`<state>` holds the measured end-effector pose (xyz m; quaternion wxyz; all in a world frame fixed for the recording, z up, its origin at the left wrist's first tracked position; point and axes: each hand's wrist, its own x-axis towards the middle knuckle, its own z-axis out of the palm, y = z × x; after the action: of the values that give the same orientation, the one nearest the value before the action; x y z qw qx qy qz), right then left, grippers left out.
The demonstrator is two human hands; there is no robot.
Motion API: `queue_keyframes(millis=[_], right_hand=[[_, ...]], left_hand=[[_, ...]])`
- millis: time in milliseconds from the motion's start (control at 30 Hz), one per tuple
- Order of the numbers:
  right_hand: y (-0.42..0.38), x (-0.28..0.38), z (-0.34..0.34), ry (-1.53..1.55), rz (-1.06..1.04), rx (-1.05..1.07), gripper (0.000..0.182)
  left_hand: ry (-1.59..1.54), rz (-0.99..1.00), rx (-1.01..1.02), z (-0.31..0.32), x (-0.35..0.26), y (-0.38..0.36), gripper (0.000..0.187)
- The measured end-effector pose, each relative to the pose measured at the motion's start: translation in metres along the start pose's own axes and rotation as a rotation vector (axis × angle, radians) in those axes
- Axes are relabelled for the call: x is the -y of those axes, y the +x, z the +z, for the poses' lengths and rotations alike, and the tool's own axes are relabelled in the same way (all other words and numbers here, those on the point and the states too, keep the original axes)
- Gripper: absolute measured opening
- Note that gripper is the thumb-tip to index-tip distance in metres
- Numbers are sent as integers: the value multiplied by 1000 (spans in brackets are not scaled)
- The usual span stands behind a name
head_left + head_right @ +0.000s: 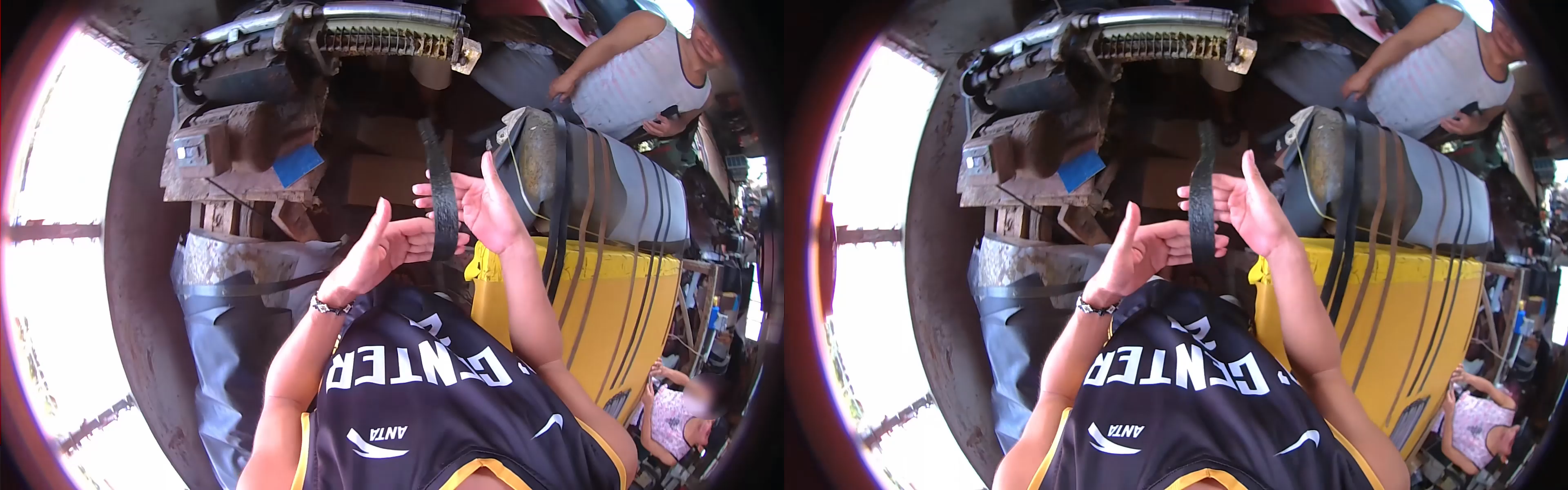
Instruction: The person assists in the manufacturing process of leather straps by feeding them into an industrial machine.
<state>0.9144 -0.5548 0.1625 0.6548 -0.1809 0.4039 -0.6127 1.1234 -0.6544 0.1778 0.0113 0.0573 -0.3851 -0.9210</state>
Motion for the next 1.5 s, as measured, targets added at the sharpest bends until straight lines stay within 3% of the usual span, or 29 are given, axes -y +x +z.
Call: queue_keyframes(millis=[100, 167, 300, 400, 533, 633, 700, 767, 900, 967, 1100, 1167, 1267, 1367, 1500], right_hand=[[-20, -20, -1, -17, -34, 121, 99], [-24, -36, -5, -71, -22, 259, 98], [-44, -38, 33, -253, -40, 419, 104], [-50, -49, 58, -265, -33, 461, 104], [-45, -44, 96, -122, -44, 590, 104], [-36, -31, 134, -8, -75, 532, 105], [-41, -10, 170, 20, -28, 690, 100], [-41, 7, 207, -70, -13, 699, 92], [-41, 15, 281, -223, -76, 783, 65], [-40, 8, 317, -272, -97, 851, 60], [-56, -23, 402, -306, -158, 921, 47], [-50, -35, 437, -410, -189, 1053, 57], [-49, -52, 493, -397, -216, 1060, 60], [-36, -73, 533, -302, -113, 1099, 54], [-19, -123, 579, -397, -33, 1134, 56]], left_hand=[[-50, 104, -25, 13, 0, -14, 108], [-6, 170, -148, 23, -7, -24, 105], [156, 363, -164, 65, -52, -48, 103], [315, 504, -283, 80, -72, -69, 97], [301, 560, -297, 99, -76, -105, 94], [305, 547, -338, 114, -60, -136, 97], [270, 552, -432, 118, -40, -155, 93], [394, 555, -446, 137, -28, -177, 88], [456, 735, -497, 142, -1, -222, 82], [384, 856, -512, 143, 8, -249, 69], [310, 983, -540, 151, 28, -305, 70], [352, 1045, -567, 152, 41, -333, 72], [365, 1005, -697, 144, 67, -374, 82], [322, 1003, -787, 133, 103, -404, 84], [220, 1023, -864, 119, 146, -438, 84]])
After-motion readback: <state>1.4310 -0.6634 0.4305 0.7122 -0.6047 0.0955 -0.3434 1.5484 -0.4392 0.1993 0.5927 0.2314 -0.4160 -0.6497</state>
